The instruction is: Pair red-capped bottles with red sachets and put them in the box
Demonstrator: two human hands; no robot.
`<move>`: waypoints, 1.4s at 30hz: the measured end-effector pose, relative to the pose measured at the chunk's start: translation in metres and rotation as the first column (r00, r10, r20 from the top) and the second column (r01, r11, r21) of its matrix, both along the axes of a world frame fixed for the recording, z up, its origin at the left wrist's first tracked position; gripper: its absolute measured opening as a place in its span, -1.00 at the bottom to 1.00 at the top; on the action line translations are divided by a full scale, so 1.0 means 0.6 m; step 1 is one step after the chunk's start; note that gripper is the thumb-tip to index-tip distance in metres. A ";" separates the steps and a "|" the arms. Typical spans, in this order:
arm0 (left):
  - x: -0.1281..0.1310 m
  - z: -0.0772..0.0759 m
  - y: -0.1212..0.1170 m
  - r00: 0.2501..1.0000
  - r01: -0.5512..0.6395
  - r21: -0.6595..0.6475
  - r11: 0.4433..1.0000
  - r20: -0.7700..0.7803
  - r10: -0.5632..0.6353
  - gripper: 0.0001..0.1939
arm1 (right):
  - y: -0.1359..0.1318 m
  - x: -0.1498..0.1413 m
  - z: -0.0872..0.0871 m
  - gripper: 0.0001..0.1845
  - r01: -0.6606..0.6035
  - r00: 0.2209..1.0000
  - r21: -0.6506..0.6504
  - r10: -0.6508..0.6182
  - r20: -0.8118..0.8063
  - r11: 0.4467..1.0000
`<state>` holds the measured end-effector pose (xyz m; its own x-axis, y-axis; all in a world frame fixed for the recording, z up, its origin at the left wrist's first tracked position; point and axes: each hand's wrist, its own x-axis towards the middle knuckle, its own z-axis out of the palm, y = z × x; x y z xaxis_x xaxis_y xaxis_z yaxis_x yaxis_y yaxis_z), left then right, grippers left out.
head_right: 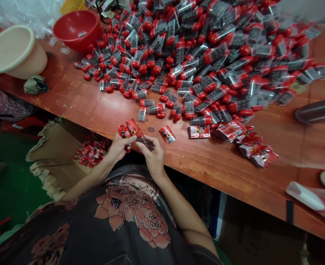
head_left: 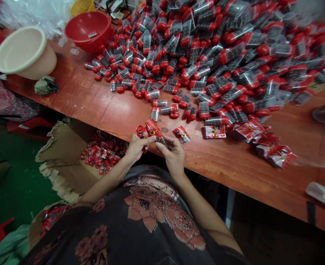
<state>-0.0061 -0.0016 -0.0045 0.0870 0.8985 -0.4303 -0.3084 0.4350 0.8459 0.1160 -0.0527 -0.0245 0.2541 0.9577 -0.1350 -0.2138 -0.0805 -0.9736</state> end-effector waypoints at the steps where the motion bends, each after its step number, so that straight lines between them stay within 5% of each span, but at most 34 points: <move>1: 0.000 0.000 -0.001 1.000 -0.009 0.004 1.000 -0.004 0.009 -0.66 | 0.001 0.000 0.003 -0.68 -0.005 1.000 -0.012 0.005 -0.029 1.000; 6: 0.003 0.004 -0.004 0.997 -0.040 0.022 0.999 -0.059 0.042 -0.65 | 0.009 0.002 0.003 -0.57 0.035 0.999 0.010 -0.035 -0.005 0.999; 11: 0.003 0.010 0.002 0.990 -0.098 0.084 0.992 -0.095 0.106 -0.66 | 0.011 0.013 -0.006 -0.51 -0.158 0.985 0.019 0.159 -0.074 0.987; 18: 0.014 0.004 -0.009 0.991 0.002 0.051 0.999 -0.133 0.005 -0.66 | 0.014 0.018 -0.009 -0.46 -0.142 0.990 0.006 0.142 -0.015 0.990; 23: 0.008 0.006 -0.005 0.996 -0.035 0.038 0.999 -0.075 0.037 -0.65 | 0.016 0.031 -0.013 -0.46 -0.225 0.969 0.004 0.224 -0.106 0.974; 33: 0.027 -0.001 -0.015 0.999 0.004 -0.036 0.999 -0.041 -0.005 -0.65 | -0.005 0.042 -0.030 -0.63 -0.016 0.997 -0.089 0.009 -0.080 0.996; 42: 0.050 -0.010 -0.021 0.996 0.092 -0.033 0.995 -0.017 -0.093 -0.68 | -0.022 0.057 -0.028 -0.61 0.018 0.995 0.013 -0.019 0.101 1.000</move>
